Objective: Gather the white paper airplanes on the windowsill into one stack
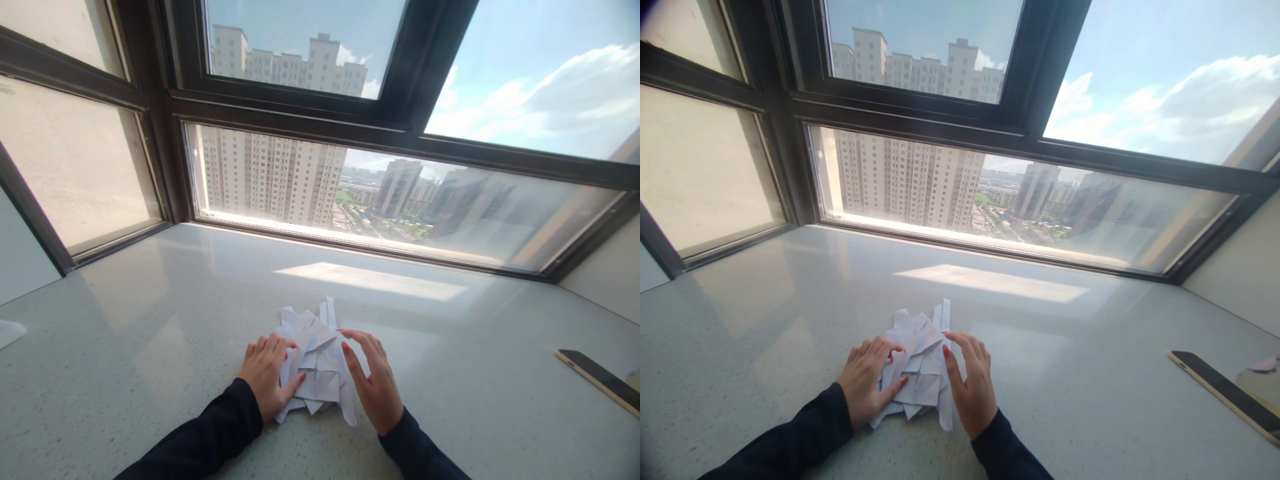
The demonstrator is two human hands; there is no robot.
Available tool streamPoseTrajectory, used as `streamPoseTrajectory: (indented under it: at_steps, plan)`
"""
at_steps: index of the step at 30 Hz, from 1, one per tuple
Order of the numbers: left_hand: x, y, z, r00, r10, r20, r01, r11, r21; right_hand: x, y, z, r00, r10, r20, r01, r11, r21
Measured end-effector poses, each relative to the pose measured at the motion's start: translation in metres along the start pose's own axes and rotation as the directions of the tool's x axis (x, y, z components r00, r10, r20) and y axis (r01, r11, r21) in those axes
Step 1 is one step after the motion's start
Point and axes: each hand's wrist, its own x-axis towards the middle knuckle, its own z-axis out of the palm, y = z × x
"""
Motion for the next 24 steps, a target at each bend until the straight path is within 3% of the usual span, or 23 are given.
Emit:
streamPoseTrajectory:
  at_steps: [4, 8, 10, 13, 17, 19, 22, 24]
  plan:
    - [0.004, -0.006, 0.005, 0.999, -0.002, -0.036, -0.001, 0.996, -0.092, 0.0, 0.0, -0.004, 0.999, -0.019, -0.036, 0.019, 1.0, -0.004]
    - [0.009, -0.006, -0.003, 0.981, -0.022, -0.193, -0.023, 0.974, -0.227, 0.001, -0.011, -0.01, 0.995, -0.027, -0.093, 0.033, 0.998, 0.06]
    - [0.008, -0.003, -0.009, 0.959, 0.009, -0.282, -0.083, 0.965, -0.25, 0.001, -0.025, -0.008, 0.999, -0.027, -0.019, 0.03, 0.988, 0.153]
    - [0.003, 0.003, -0.012, 0.916, 0.153, -0.371, -0.238, 0.952, -0.193, 0.001, -0.044, 0.005, 0.978, -0.134, 0.158, 0.097, 0.971, 0.22]
    - [-0.001, 0.002, -0.009, 0.874, 0.287, -0.393, -0.374, 0.913, -0.165, 0.004, -0.049, 0.021, 0.974, -0.164, 0.158, 0.131, 0.971, 0.202]
    - [0.0, 0.0, -0.007, 0.892, 0.218, -0.396, -0.33, 0.912, -0.241, 0.004, -0.043, 0.023, 0.984, -0.133, 0.122, 0.106, 0.972, 0.208]
    - [0.003, -0.002, -0.006, 0.924, -0.009, -0.383, -0.165, 0.893, -0.419, 0.003, -0.037, 0.02, 0.989, -0.123, 0.082, 0.101, 0.966, 0.239]
    - [0.004, -0.001, -0.006, 0.959, -0.096, -0.267, -0.069, 0.833, -0.548, 0.001, -0.038, 0.017, 0.984, -0.154, 0.087, 0.127, 0.958, 0.258]
